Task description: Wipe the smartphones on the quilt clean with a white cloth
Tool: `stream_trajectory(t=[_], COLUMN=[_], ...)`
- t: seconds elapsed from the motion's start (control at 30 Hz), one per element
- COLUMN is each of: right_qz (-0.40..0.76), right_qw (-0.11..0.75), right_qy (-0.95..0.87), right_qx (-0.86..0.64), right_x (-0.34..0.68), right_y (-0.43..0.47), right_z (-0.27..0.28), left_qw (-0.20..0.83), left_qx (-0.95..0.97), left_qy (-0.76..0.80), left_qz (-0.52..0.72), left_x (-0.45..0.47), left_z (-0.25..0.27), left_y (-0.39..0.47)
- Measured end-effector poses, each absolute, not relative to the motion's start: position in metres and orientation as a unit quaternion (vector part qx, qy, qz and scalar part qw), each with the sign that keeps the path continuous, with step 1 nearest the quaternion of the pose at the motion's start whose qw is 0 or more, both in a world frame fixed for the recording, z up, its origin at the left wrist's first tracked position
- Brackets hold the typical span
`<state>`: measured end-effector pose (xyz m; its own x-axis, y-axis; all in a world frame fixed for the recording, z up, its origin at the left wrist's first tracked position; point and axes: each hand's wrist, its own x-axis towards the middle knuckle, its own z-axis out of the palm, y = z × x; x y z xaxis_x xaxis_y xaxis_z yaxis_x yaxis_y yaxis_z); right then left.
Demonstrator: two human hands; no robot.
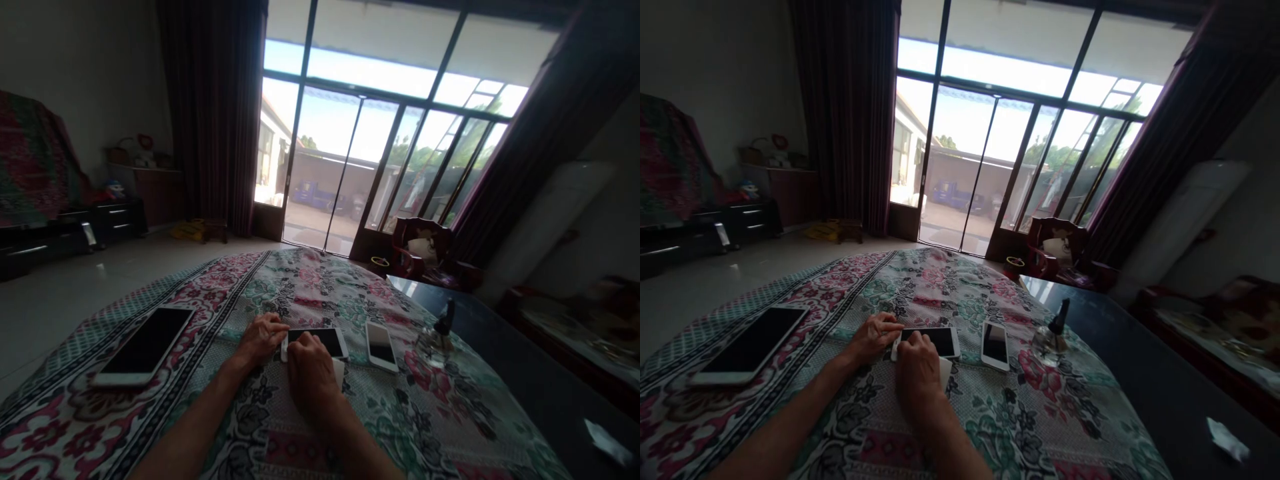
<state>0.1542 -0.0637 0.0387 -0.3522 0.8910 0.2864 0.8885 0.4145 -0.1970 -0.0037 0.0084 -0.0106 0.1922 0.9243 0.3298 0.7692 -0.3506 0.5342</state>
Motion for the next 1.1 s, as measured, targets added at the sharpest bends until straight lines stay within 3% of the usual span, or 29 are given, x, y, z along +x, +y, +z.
stream_trajectory(t=[0.33,0.73,1.1], right_qz=[0.002,0.037,-0.027], right_qw=[0.136,0.165,0.143], right_qy=[-0.706,-0.804,-0.706], right_qx=[-0.695,-0.569,-0.693], right_x=[0.211,0.163,0.221], right_y=[-0.038,-0.056,-0.032], right_z=[0.054,0.037,0.053], left_qw=[0.118,0.122,0.127], left_qx=[0.759,0.761,0.761], left_qy=[0.559,0.558,0.562], left_qz=[0.311,0.306,0.3], left_x=[-0.004,-0.005,-0.004], left_z=[-0.012,-0.011,-0.007], left_y=[0.008,0.007,0.003])
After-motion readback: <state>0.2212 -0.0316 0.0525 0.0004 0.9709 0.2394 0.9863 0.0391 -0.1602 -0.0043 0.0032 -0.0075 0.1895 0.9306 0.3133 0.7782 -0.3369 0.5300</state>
